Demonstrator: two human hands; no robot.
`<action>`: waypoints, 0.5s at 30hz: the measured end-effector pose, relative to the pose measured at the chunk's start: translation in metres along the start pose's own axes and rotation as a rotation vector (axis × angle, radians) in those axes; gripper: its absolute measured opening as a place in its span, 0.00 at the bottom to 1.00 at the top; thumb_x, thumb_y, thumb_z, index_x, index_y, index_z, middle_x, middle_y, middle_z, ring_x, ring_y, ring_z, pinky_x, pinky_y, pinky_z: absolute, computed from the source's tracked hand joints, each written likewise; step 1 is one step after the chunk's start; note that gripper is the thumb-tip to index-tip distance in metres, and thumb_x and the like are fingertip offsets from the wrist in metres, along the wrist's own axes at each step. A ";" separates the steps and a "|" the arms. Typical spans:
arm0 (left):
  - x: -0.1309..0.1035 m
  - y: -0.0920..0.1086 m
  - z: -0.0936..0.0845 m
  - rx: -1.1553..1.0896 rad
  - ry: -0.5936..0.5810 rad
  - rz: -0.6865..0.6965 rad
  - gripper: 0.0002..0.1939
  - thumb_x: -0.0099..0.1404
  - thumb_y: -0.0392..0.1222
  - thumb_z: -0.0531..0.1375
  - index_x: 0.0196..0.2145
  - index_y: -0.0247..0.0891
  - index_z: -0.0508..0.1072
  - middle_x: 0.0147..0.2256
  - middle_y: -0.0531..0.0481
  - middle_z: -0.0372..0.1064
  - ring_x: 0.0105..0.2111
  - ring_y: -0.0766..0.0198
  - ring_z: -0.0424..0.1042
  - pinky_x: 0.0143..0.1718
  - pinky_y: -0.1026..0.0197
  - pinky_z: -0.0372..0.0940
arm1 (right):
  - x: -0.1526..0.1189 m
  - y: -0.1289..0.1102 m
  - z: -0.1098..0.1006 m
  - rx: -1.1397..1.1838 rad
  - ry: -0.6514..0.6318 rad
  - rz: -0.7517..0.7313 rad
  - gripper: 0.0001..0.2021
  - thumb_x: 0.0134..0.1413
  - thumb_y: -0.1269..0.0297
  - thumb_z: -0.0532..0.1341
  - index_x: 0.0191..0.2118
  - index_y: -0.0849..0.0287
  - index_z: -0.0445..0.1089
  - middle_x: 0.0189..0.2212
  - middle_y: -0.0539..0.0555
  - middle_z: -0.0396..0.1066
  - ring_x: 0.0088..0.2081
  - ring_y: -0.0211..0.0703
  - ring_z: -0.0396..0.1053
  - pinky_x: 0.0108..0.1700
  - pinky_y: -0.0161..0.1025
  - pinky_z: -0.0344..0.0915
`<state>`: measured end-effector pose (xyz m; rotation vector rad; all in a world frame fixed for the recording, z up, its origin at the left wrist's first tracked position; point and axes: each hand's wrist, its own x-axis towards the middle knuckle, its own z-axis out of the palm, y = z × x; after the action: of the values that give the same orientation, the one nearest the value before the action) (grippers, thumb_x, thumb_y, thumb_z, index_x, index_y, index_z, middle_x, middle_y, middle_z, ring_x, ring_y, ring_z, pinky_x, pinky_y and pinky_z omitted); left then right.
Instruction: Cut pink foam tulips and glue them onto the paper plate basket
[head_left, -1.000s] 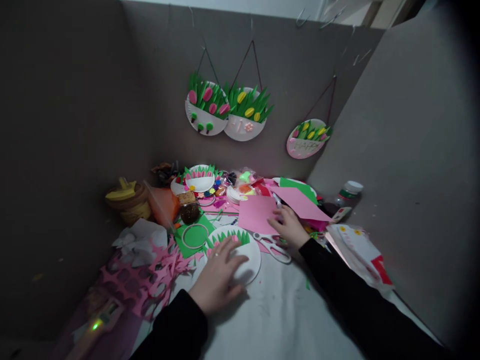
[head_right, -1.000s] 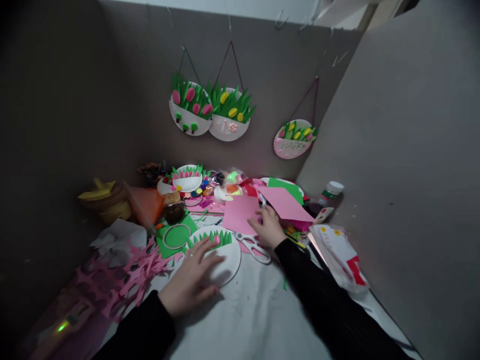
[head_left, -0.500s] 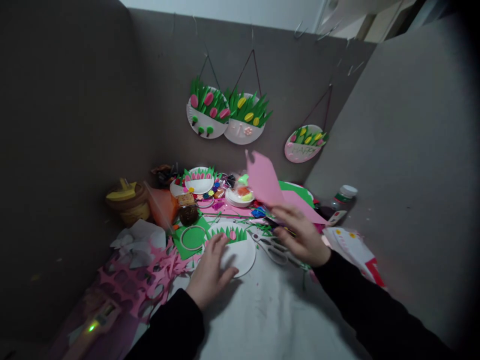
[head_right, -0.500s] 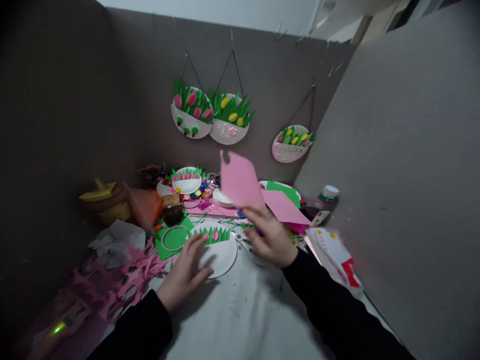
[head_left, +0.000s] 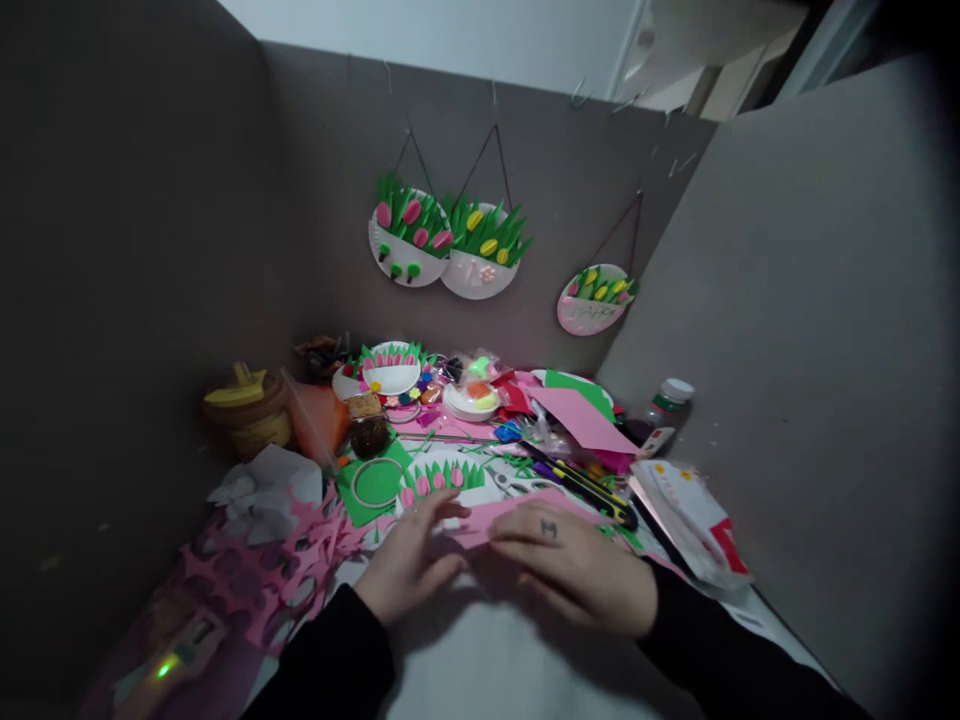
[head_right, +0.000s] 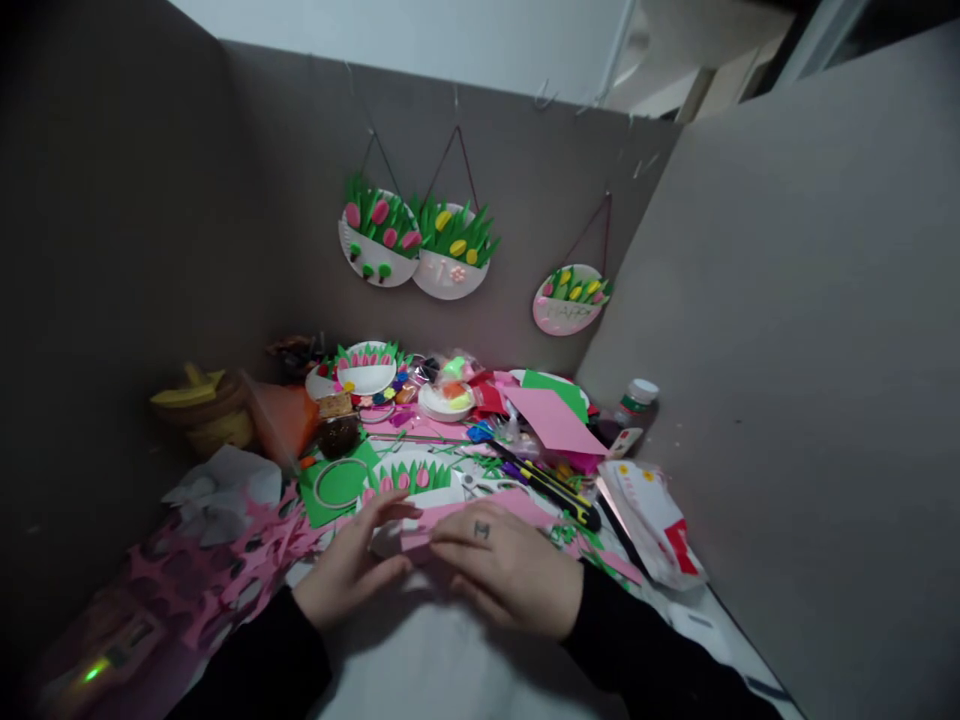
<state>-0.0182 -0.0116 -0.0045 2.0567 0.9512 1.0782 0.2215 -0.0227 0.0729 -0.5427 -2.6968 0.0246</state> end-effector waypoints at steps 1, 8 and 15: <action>-0.001 0.001 0.002 -0.048 -0.008 -0.013 0.34 0.56 0.31 0.59 0.60 0.42 0.57 0.46 0.43 0.72 0.45 0.58 0.72 0.47 0.55 0.66 | 0.000 -0.004 0.003 -0.010 -0.006 -0.020 0.19 0.57 0.71 0.53 0.55 0.64 0.59 0.49 0.63 0.69 0.53 0.47 0.63 0.54 0.49 0.62; 0.007 -0.006 -0.013 -0.161 0.695 -0.318 0.08 0.57 0.39 0.58 0.34 0.36 0.74 0.30 0.49 0.73 0.31 0.62 0.71 0.34 0.61 0.66 | 0.006 -0.031 0.057 -0.264 0.195 -0.087 0.27 0.53 0.72 0.57 0.60 0.56 0.57 0.54 0.56 0.65 0.65 0.48 0.40 0.65 0.51 0.40; 0.007 -0.013 -0.033 -0.153 1.289 -0.477 0.12 0.60 0.47 0.58 0.28 0.37 0.61 0.23 0.60 0.58 0.23 0.70 0.59 0.27 0.66 0.58 | 0.036 0.017 0.089 0.039 -0.308 0.369 0.43 0.42 0.56 0.66 0.63 0.67 0.50 0.60 0.69 0.53 0.61 0.64 0.48 0.61 0.57 0.46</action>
<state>-0.0474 0.0073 0.0042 0.7276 1.7181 2.0879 0.1634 0.0117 0.0030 -1.0954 -2.8366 0.2812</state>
